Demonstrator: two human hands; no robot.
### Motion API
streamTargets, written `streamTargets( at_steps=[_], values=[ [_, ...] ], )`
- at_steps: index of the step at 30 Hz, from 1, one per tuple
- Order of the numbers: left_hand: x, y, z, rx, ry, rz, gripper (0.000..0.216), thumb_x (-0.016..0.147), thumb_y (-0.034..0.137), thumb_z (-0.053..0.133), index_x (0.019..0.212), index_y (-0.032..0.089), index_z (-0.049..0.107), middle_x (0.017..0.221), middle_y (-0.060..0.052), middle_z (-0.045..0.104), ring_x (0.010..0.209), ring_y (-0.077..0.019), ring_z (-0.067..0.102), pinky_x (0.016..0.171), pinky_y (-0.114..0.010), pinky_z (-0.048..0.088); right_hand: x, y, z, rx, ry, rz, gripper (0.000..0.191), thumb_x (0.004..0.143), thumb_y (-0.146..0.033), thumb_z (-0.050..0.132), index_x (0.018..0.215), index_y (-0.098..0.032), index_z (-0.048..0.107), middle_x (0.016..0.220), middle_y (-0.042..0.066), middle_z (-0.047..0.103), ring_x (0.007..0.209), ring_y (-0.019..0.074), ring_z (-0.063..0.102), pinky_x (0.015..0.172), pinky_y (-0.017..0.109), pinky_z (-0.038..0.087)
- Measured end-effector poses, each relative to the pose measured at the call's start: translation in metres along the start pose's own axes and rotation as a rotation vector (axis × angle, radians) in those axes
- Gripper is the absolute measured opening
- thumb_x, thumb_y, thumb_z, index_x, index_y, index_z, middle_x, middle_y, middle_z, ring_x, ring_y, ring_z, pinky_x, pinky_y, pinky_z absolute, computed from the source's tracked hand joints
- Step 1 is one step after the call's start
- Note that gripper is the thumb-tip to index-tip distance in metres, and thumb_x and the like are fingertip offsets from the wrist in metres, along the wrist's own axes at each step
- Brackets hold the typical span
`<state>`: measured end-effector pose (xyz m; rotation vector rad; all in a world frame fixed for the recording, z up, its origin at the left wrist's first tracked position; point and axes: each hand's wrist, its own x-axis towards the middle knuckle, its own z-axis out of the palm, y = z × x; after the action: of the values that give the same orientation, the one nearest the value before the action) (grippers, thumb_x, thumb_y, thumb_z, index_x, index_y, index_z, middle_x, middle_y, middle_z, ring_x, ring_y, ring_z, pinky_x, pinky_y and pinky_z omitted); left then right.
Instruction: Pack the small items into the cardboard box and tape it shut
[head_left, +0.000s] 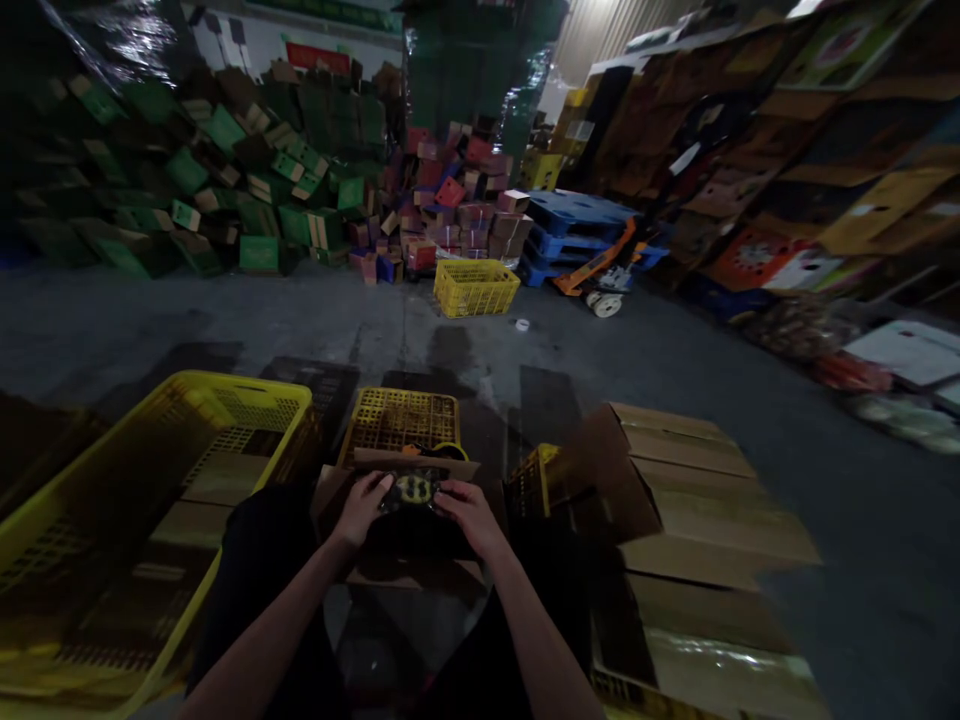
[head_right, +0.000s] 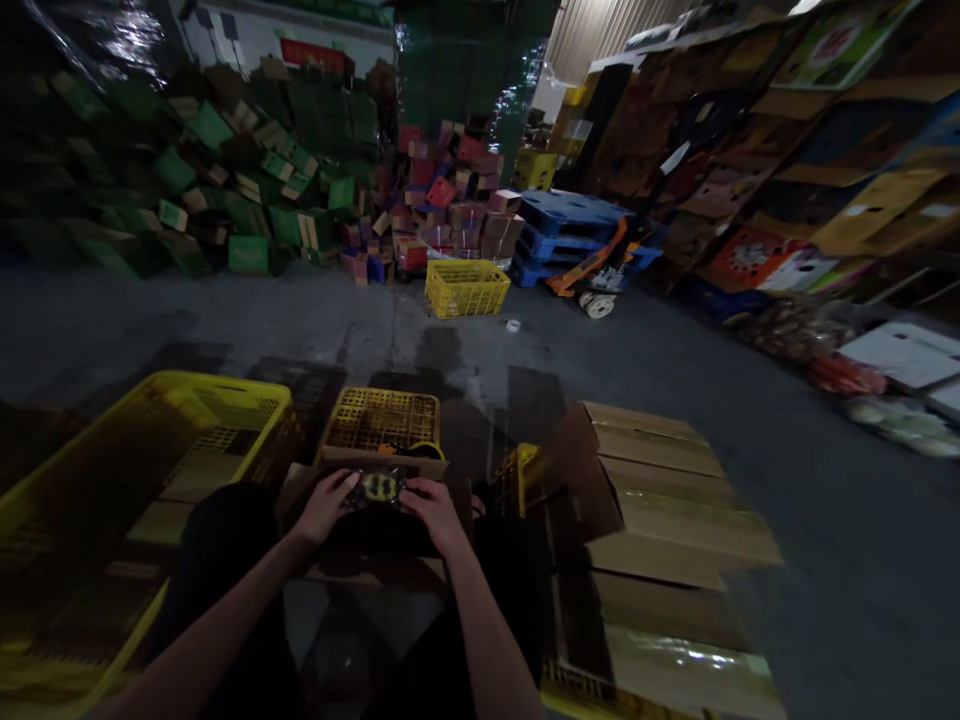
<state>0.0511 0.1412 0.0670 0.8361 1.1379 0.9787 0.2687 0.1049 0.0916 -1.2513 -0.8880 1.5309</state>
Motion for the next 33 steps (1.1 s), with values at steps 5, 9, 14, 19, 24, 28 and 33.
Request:
streamTargets(
  at_steps=[5, 9, 14, 19, 24, 28, 33],
  values=[
    [-0.006, 0.003, 0.007, -0.021, -0.160, -0.114, 0.063, 0.077, 0.070, 0.068, 0.115, 0.021, 0.062, 0.122, -0.014, 0.068, 0.103, -0.0262, 0.069, 0.079, -0.036, 0.059, 0.001, 0.002, -0.004, -0.088, 0.038, -0.025, 0.032, 0.067, -0.043, 0.083, 0.089, -0.021, 0.079, 0.086, 0.003, 0.073, 0.076, 0.0183, 0.065, 0.068, 0.029, 0.052],
    [-0.008, 0.005, 0.006, -0.067, -0.234, -0.133, 0.065, 0.068, 0.065, 0.080, 0.112, 0.019, 0.067, 0.123, -0.014, 0.069, 0.110, -0.0303, 0.067, 0.086, -0.039, 0.058, 0.001, -0.002, -0.004, -0.070, 0.047, -0.017, 0.031, 0.067, -0.043, 0.082, 0.089, -0.022, 0.078, 0.086, 0.002, 0.073, 0.077, 0.0193, 0.065, 0.065, 0.028, 0.050],
    [-0.006, 0.006, 0.002, -0.099, -0.253, -0.116, 0.056, 0.062, 0.053, 0.089, 0.100, 0.015, 0.073, 0.108, -0.012, 0.073, 0.095, -0.0250, 0.070, 0.082, -0.034, 0.057, 0.002, 0.000, -0.003, 0.040, 0.059, -0.013, 0.031, 0.065, -0.041, 0.085, 0.087, -0.021, 0.076, 0.084, 0.000, 0.071, 0.075, 0.0165, 0.064, 0.067, 0.027, 0.050],
    [-0.009, 0.011, 0.000, -0.074, -0.272, -0.032, 0.053, 0.066, 0.049, 0.088, 0.104, 0.014, 0.074, 0.106, -0.011, 0.074, 0.094, -0.0234, 0.070, 0.080, -0.031, 0.057, 0.002, 0.003, -0.001, 0.148, 0.067, -0.009, 0.039, 0.063, -0.041, 0.088, 0.095, -0.023, 0.074, 0.098, 0.002, 0.072, 0.083, 0.0168, 0.065, 0.071, 0.028, 0.053],
    [-0.011, 0.013, 0.001, -0.075, -0.274, -0.075, 0.058, 0.064, 0.050, 0.089, 0.108, 0.014, 0.076, 0.107, -0.013, 0.075, 0.095, -0.0258, 0.070, 0.080, -0.035, 0.058, 0.001, 0.003, -0.002, 0.086, -0.011, -0.008, 0.034, 0.068, -0.043, 0.086, 0.089, -0.018, 0.077, 0.086, 0.002, 0.073, 0.077, 0.0156, 0.064, 0.072, 0.027, 0.050],
    [-0.010, 0.009, 0.003, -0.065, -0.205, -0.101, 0.059, 0.064, 0.058, 0.085, 0.101, 0.013, 0.078, 0.101, -0.013, 0.075, 0.091, -0.0256, 0.070, 0.074, -0.035, 0.059, 0.001, 0.000, -0.003, 0.030, 0.050, -0.040, 0.035, 0.069, -0.049, 0.084, 0.079, -0.017, 0.077, 0.073, 0.001, 0.070, 0.068, 0.0145, 0.061, 0.066, 0.025, 0.046],
    [-0.011, 0.012, 0.003, 0.068, -0.161, -0.028, 0.055, 0.071, 0.063, 0.077, 0.094, 0.013, 0.079, 0.096, -0.010, 0.076, 0.088, -0.0246, 0.069, 0.070, -0.031, 0.057, 0.000, 0.001, -0.004, -0.074, 0.152, -0.035, 0.044, 0.066, -0.055, 0.084, 0.086, -0.017, 0.079, 0.081, 0.004, 0.074, 0.075, 0.0194, 0.065, 0.071, 0.029, 0.048]
  ],
)
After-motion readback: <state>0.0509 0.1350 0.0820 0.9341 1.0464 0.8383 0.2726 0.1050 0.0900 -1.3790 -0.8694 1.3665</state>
